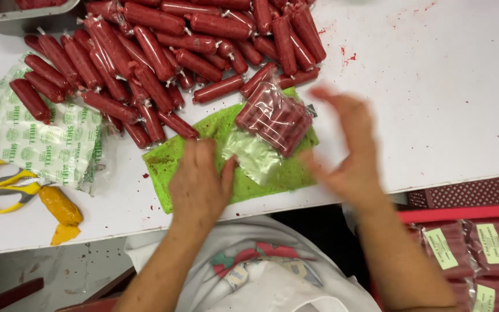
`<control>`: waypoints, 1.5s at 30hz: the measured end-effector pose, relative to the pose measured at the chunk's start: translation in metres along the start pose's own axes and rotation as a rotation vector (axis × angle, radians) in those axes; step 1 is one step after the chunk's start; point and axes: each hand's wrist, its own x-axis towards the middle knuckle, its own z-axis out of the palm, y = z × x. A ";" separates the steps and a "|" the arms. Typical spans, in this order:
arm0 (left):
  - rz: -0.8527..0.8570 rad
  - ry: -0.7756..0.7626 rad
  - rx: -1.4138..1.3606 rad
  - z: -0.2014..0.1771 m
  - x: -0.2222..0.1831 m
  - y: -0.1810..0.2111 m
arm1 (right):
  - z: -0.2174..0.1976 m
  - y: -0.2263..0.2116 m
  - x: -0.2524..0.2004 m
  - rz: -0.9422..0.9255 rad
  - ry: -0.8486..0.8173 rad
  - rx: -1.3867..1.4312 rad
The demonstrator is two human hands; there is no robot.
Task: Packaging small red cylindrical food items into clear plastic bags, adding labels, and sealing them.
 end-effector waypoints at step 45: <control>0.801 0.210 0.015 0.048 0.049 -0.013 | 0.076 0.032 -0.094 0.055 -0.134 0.113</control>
